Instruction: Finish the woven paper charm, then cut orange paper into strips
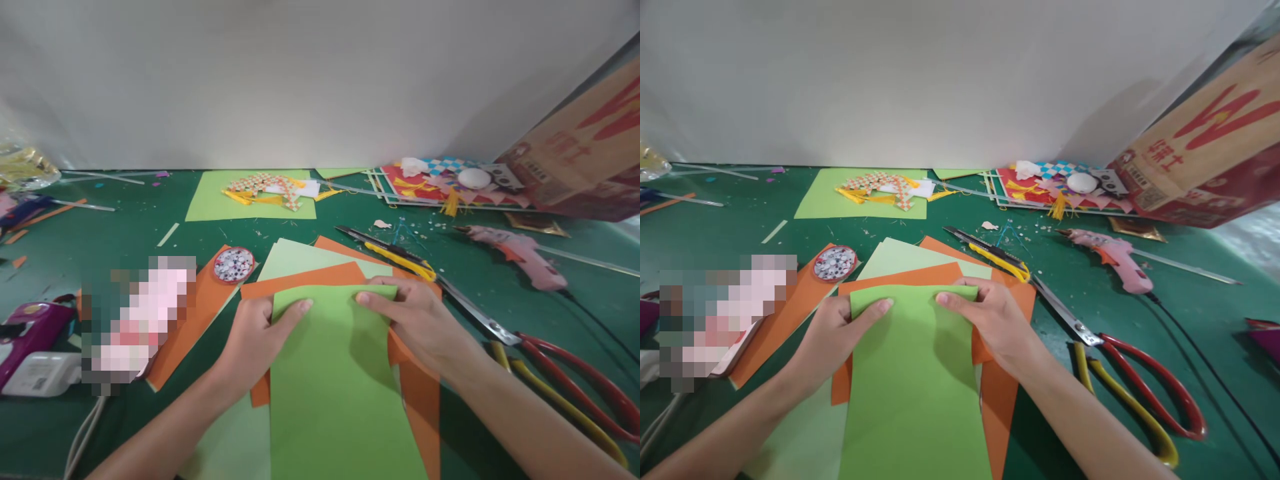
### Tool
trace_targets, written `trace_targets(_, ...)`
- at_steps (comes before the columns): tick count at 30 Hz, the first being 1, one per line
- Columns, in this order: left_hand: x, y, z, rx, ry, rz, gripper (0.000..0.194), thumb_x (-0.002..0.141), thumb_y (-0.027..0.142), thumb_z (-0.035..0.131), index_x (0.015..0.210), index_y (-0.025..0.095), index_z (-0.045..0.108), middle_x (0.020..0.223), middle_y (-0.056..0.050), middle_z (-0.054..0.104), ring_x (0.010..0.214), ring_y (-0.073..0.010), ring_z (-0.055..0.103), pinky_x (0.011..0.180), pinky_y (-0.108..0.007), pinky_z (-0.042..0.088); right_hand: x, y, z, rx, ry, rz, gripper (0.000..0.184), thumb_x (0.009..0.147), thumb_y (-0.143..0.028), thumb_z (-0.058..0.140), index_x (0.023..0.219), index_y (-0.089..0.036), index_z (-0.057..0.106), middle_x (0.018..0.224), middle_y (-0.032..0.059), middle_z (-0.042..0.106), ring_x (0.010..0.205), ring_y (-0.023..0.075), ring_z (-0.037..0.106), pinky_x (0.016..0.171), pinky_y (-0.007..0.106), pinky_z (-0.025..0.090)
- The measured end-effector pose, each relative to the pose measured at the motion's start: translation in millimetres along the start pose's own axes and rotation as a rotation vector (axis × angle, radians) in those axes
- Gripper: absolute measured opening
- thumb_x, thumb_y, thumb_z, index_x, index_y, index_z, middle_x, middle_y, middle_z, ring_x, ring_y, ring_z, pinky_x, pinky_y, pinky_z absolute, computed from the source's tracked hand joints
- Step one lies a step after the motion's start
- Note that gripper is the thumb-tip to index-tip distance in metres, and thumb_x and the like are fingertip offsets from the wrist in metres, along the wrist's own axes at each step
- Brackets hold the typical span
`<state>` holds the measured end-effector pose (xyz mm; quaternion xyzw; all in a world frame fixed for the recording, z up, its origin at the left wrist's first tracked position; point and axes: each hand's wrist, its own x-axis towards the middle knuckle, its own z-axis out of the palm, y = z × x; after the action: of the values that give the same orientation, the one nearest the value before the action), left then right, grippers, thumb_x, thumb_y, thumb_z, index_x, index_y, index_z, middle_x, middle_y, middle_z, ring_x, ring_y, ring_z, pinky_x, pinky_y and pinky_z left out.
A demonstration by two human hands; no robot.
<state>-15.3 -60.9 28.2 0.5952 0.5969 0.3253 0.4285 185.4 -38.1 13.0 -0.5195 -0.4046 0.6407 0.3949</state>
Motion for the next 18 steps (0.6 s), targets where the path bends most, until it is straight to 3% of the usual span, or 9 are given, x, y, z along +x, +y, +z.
trace_targets(6,-1.6,-1.6,0.8,-0.047,-0.019,0.037,0.047,0.084,0.044,0.044,0.053,0.022,0.017,0.049,0.007,0.012,0.042,-0.0066,0.011,0.039,-0.025,0.01,-0.7,-1.6,2.0,0.02,0.025,0.023,0.035,0.045,-0.04,0.086,0.056,-0.019,0.061,0.054,-0.0011,0.06,0.051,0.0112,0.052,0.05,0.024,0.04)
trace_targets(18,-3.5,1.4,-0.8,-0.039,-0.038,0.052,0.042,0.083,0.042,0.045,0.054,0.023,0.021,0.05,0.008,0.012,0.042,-0.0066,0.012,0.038,-0.024,0.011,-2.2,-2.4,1.4,0.071,-0.013,0.053,0.036,0.043,-0.035,0.088,0.056,-0.017,0.059,0.053,-0.0017,0.059,0.049,0.0105,0.052,0.05,0.024,0.041)
